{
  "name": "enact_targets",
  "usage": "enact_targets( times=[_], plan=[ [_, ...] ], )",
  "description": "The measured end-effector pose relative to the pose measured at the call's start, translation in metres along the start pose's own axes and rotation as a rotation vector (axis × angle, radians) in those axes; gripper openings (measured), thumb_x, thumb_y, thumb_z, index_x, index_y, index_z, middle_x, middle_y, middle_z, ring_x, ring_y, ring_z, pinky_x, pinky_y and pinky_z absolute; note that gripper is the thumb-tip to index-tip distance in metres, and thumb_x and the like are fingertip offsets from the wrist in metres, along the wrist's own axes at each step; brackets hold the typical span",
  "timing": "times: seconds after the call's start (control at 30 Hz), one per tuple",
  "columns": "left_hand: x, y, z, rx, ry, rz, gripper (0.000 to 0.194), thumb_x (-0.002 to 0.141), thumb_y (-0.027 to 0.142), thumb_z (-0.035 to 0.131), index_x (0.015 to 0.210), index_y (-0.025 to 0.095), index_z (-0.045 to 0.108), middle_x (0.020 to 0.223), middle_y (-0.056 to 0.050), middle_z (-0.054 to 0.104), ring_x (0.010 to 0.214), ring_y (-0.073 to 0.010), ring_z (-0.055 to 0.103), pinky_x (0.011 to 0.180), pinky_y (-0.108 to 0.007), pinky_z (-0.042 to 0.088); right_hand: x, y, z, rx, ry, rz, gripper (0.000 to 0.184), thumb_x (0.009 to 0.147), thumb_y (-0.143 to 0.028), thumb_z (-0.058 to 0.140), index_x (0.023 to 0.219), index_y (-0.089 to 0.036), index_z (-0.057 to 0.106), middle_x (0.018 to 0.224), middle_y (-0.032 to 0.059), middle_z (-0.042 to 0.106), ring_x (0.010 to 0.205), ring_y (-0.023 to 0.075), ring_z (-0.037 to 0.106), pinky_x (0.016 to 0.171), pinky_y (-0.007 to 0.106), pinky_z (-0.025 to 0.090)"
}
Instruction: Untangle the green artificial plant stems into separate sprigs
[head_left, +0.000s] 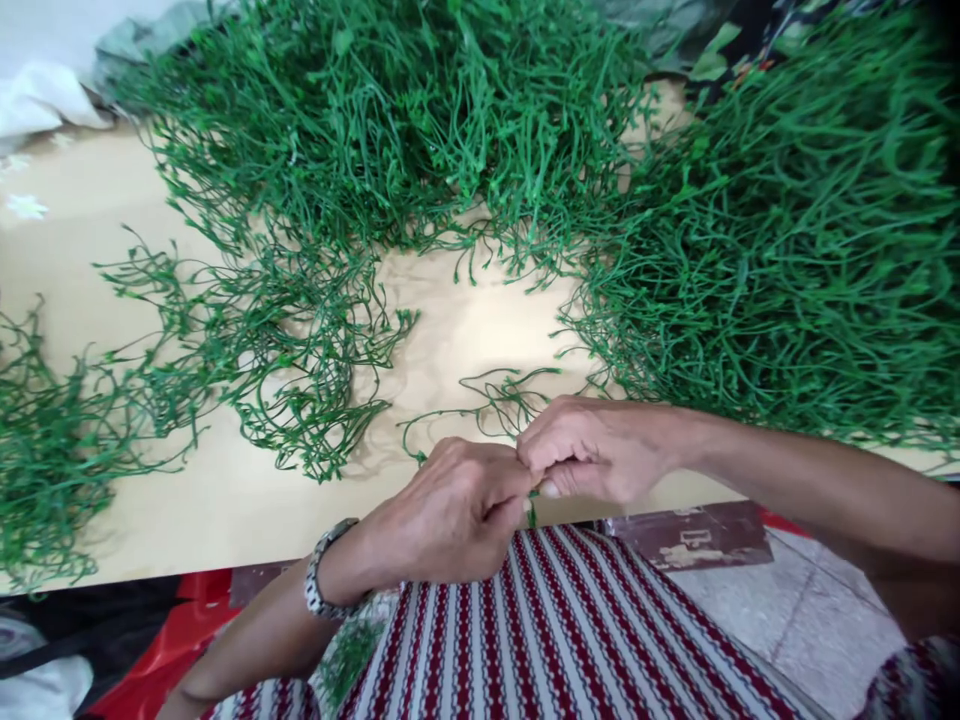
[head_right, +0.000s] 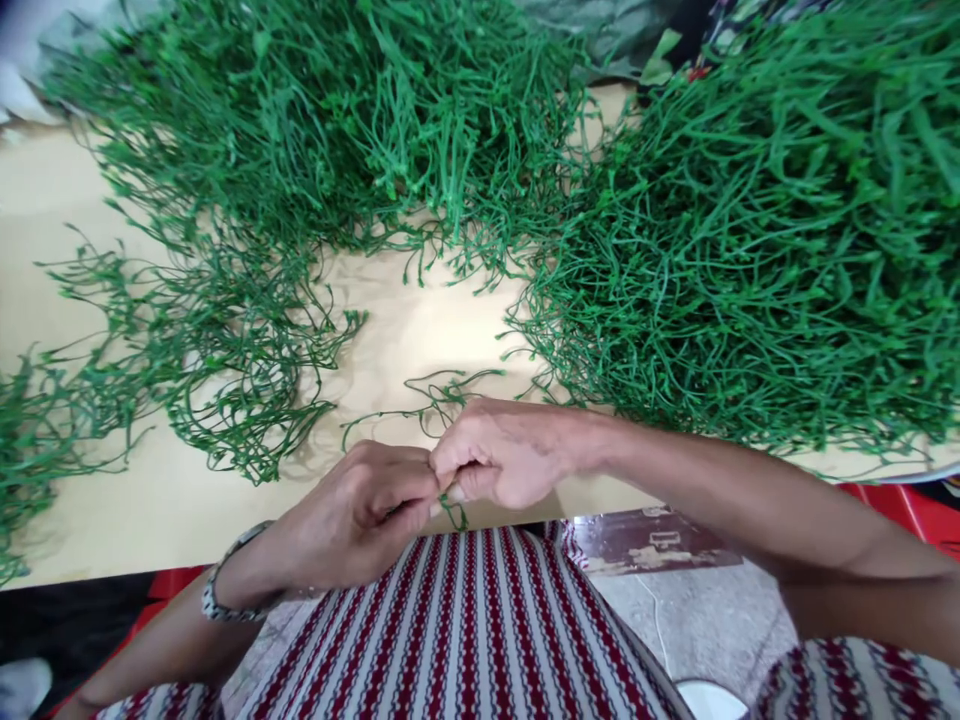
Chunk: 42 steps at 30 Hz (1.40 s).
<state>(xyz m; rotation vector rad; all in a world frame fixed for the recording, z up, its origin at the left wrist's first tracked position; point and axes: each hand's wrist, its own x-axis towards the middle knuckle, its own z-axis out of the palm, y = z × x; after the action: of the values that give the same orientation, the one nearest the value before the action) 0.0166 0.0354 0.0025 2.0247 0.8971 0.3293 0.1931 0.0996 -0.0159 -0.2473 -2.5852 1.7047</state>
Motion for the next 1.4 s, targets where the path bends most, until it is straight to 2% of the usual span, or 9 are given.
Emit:
enact_targets(
  times=[0.2,0.43,0.53,0.63,0.8,0.97,1.07,1.23,1.4],
  plan=[
    [-0.002,-0.006,-0.007,-0.068,0.115,-0.038,0.022,0.073,0.003,0.044,0.054,0.014,0.042,0.052,0.003,0.037,0.051,-0.0083,0.035,0.048,-0.023,0.025,-0.007,-0.002,-0.011,0.087,-0.208,0.025,0.020,0.075,-0.003,0.043,0.062,-0.014,0.051,0.057,-0.0043,0.044,0.051,0.0058,0.038,0.050,0.018,0.030],
    [0.007,-0.022,-0.009,-0.552,0.292,-0.118,0.011,0.078,0.017,0.056,0.068,0.013,0.061,0.060,0.000,0.052,0.055,-0.0089,0.045,0.051,-0.021,0.035,-0.016,0.009,-0.023,-0.696,0.447,0.244,0.020,0.087,-0.024,0.046,0.082,-0.013,0.062,0.078,0.0067,0.058,0.079,0.0174,0.050,0.074,0.033,0.035],
    [0.011,-0.024,-0.005,-0.632,0.438,-0.193,0.012,0.076,0.019,0.060,0.065,0.013,0.061,0.057,0.001,0.049,0.052,-0.0077,0.041,0.050,-0.021,0.033,-0.013,0.001,-0.012,-0.633,0.635,0.143,0.024,0.086,-0.031,0.048,0.098,-0.013,0.059,0.093,0.0088,0.061,0.090,0.0191,0.052,0.080,0.034,0.036],
    [0.013,-0.021,-0.003,-0.633,0.526,-0.216,0.013,0.076,0.020,0.060,0.065,0.013,0.061,0.058,0.000,0.050,0.054,-0.0083,0.042,0.051,-0.021,0.033,-0.005,-0.004,0.004,-0.469,0.638,0.060,0.024,0.085,-0.032,0.051,0.100,-0.013,0.056,0.087,0.0065,0.061,0.083,0.0157,0.053,0.076,0.029,0.040],
    [0.013,-0.019,-0.004,-0.402,0.494,-0.138,0.023,0.080,0.019,0.054,0.058,0.013,0.054,0.053,0.003,0.042,0.051,-0.0076,0.038,0.049,-0.021,0.031,0.002,0.001,0.020,-0.611,0.622,0.030,0.019,0.085,-0.013,0.040,0.075,-0.012,0.056,0.066,0.0041,0.054,0.064,0.0134,0.047,0.064,0.027,0.037],
    [0.014,-0.023,-0.007,-0.284,0.388,-0.091,0.027,0.082,0.018,0.048,0.055,0.014,0.048,0.051,0.003,0.038,0.051,-0.0083,0.036,0.050,-0.022,0.030,-0.001,-0.008,0.016,-0.601,0.476,0.108,0.022,0.088,-0.025,0.043,0.071,-0.014,0.051,0.064,0.0011,0.049,0.060,0.0116,0.042,0.059,0.025,0.032],
    [0.016,-0.024,-0.007,-0.364,0.341,-0.102,0.029,0.082,0.021,0.049,0.054,0.014,0.045,0.052,0.004,0.036,0.051,-0.0082,0.035,0.050,-0.022,0.029,-0.001,-0.008,0.017,-0.542,0.478,0.129,0.022,0.088,-0.022,0.041,0.069,-0.015,0.049,0.063,0.0007,0.047,0.058,0.0109,0.040,0.056,0.024,0.029],
    [0.016,-0.025,-0.006,-0.708,0.187,-0.080,0.036,0.080,0.036,0.053,0.053,0.014,0.044,0.054,0.003,0.036,0.048,-0.0071,0.032,0.046,-0.022,0.026,0.000,0.005,0.019,-0.315,0.467,-0.108,0.028,0.087,-0.017,0.035,0.059,-0.017,0.038,0.054,-0.0032,0.035,0.052,0.0083,0.033,0.051,0.022,0.026],
    [0.015,-0.022,-0.001,-0.770,0.307,-0.134,0.031,0.077,0.030,0.059,0.054,0.014,0.045,0.052,0.004,0.034,0.049,-0.0067,0.030,0.046,-0.022,0.024,0.003,0.009,0.017,-0.400,0.551,-0.138,0.025,0.083,-0.012,0.038,0.058,-0.017,0.040,0.053,-0.0030,0.036,0.051,0.0085,0.033,0.050,0.023,0.025]
  ],
)
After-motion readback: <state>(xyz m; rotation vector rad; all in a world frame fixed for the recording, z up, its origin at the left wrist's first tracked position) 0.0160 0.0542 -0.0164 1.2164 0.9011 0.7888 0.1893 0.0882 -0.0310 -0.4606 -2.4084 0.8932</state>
